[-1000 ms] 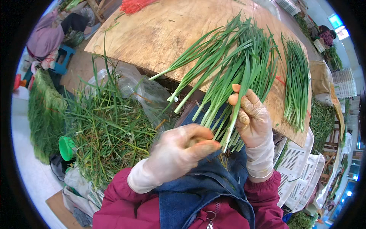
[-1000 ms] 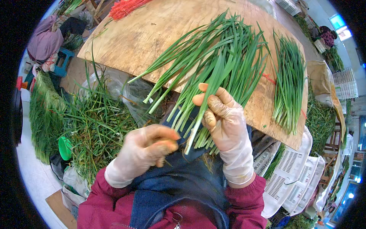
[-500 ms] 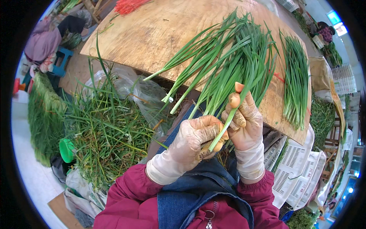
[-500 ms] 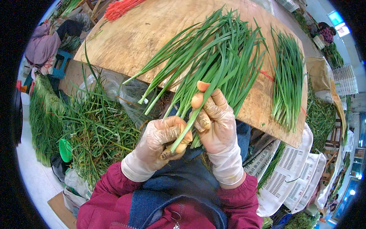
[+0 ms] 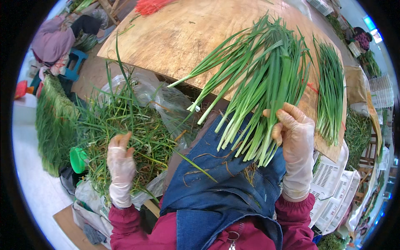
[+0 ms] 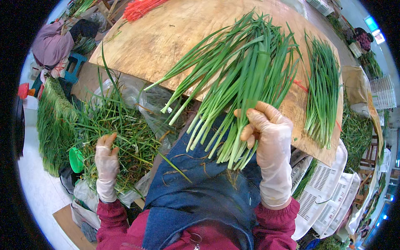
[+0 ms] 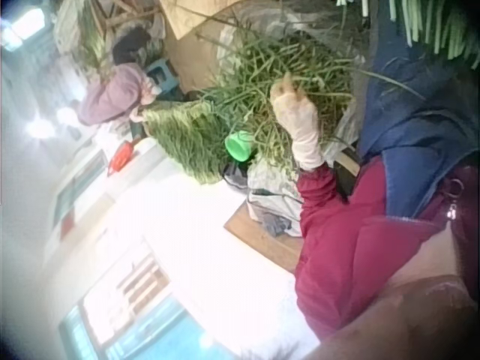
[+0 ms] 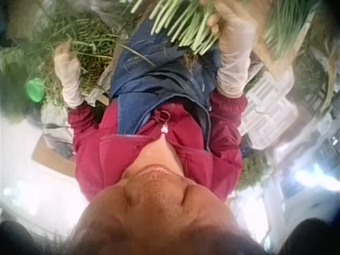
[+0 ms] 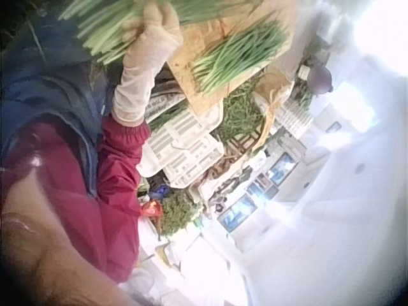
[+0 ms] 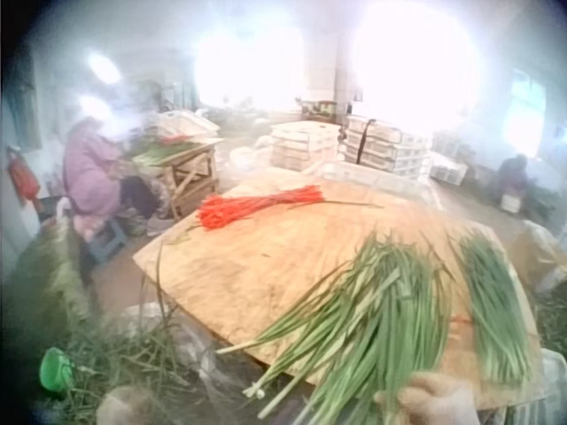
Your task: The person cleans and bunches green stalks, removing dry or discolored leaves by hand before gathering them into a bundle and securing it with a red band.
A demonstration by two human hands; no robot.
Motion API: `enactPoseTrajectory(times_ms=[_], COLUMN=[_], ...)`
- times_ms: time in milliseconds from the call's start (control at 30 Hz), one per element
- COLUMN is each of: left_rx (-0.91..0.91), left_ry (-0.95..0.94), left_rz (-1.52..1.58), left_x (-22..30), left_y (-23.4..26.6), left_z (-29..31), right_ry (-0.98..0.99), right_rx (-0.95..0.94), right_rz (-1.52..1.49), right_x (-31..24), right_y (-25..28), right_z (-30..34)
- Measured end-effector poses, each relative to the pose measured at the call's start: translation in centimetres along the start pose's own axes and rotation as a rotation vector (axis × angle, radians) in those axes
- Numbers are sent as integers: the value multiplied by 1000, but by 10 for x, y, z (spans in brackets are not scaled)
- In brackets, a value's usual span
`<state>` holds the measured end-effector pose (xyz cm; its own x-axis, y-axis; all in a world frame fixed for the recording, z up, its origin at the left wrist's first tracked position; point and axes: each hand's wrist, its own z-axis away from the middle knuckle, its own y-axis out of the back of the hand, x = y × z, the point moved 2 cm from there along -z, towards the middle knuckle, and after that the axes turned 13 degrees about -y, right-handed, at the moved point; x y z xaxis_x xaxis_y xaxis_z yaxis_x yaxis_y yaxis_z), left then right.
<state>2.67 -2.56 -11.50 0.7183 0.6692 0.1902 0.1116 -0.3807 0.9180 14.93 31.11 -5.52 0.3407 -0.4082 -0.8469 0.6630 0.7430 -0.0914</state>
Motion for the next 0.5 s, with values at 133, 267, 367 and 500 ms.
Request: enactPoseTrajectory(times_ms=[133, 267, 367, 500], left_rx=[128, 2, -76, 167], left_ry=[7, 136, 109, -37], left_rz=[548, 549, 454, 580], left_x=[52, 87, 96, 123], left_y=[-15, -26, -45, -30], left_z=[-45, -95, -111, -107], right_ry=[137, 152, 73, -89], right_rx=[252, 119, 4, -80], right_rz=[203, 107, 148, 196], right_x=[-8, -20, -24, -16], right_y=[-4, -15, -37, -60], right_z=[11, 18, 15, 0])
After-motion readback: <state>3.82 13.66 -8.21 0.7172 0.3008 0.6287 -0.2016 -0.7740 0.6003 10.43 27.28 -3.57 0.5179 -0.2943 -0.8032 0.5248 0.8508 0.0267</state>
